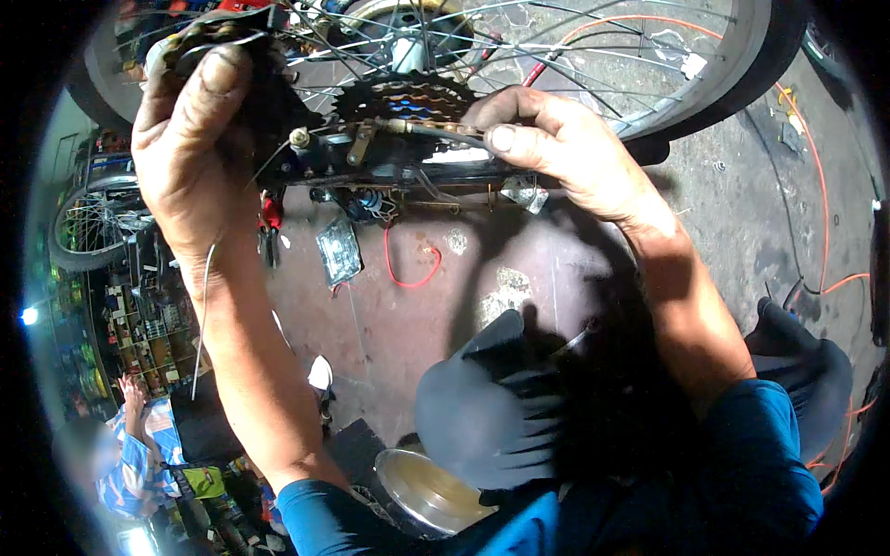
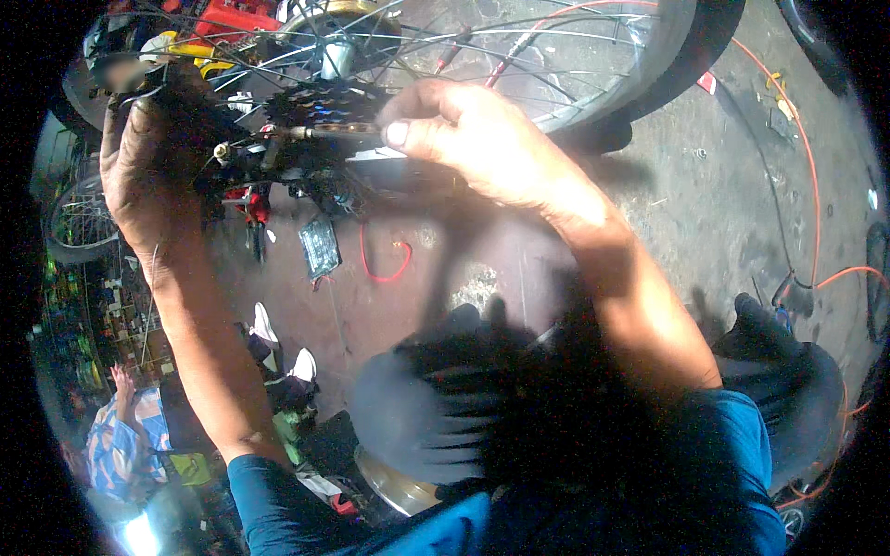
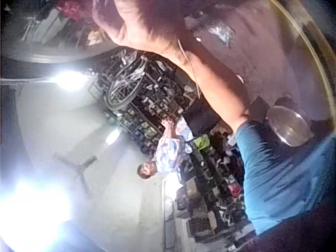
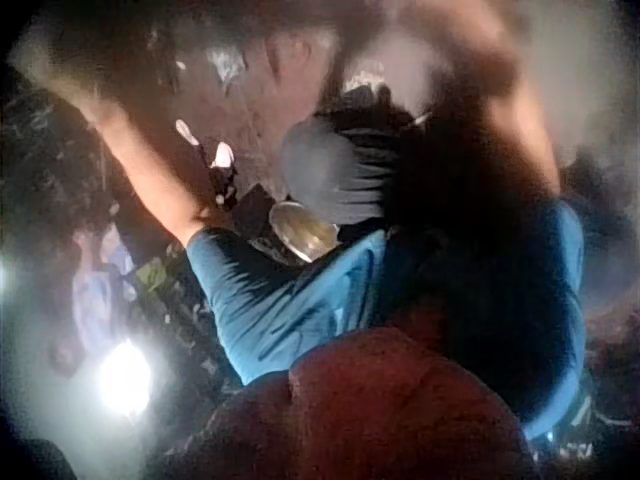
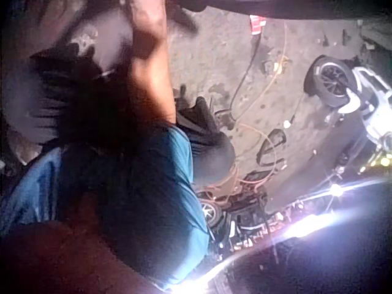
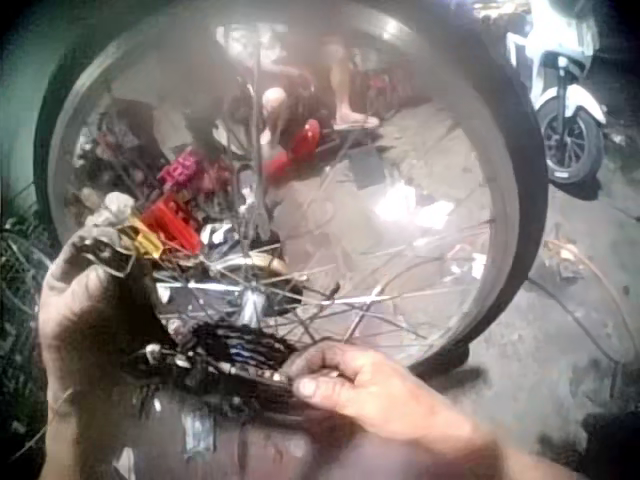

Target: The person aligns and fits a chain onto the rear sprocket and derailleur of an inverted bicycle, then threads and adjusts a cable through the derailleur by hand.

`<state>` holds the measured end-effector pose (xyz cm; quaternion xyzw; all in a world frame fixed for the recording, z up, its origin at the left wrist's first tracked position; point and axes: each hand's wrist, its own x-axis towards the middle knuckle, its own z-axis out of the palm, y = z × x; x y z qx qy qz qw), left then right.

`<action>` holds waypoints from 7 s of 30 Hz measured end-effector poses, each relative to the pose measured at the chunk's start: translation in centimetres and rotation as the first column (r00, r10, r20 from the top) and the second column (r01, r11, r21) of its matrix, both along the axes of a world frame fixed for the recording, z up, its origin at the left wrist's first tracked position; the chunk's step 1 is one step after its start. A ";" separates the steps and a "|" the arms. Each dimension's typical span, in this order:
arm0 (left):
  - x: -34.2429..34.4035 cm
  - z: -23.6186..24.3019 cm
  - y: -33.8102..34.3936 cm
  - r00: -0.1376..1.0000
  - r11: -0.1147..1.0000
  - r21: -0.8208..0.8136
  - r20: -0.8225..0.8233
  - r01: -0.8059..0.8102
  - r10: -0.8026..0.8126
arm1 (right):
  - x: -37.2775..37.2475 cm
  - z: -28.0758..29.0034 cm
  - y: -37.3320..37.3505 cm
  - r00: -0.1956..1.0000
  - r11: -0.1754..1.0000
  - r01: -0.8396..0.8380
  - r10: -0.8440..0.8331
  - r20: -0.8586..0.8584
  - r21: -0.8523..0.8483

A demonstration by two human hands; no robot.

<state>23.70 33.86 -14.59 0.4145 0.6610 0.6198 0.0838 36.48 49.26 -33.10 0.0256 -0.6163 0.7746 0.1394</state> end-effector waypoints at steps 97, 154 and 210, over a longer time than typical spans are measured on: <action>3.4 4.6 0.3 0.923 0.606 -0.700 -0.234 -0.378 0.306 | 0.1 4.3 -1.7 0.924 0.942 0.308 -0.263 -0.277 0.133; 4.1 4.6 3.3 0.857 0.656 -0.669 -0.511 -0.349 -0.066 | 0.7 4.6 -0.2 0.898 0.932 0.353 -0.363 -0.250 -0.082; 7.6 1.3 2.2 0.794 0.722 -0.452 -0.567 -0.523 0.221 | 0.9 4.0 -3.1 0.807 0.798 0.510 -0.573 -0.140 -0.321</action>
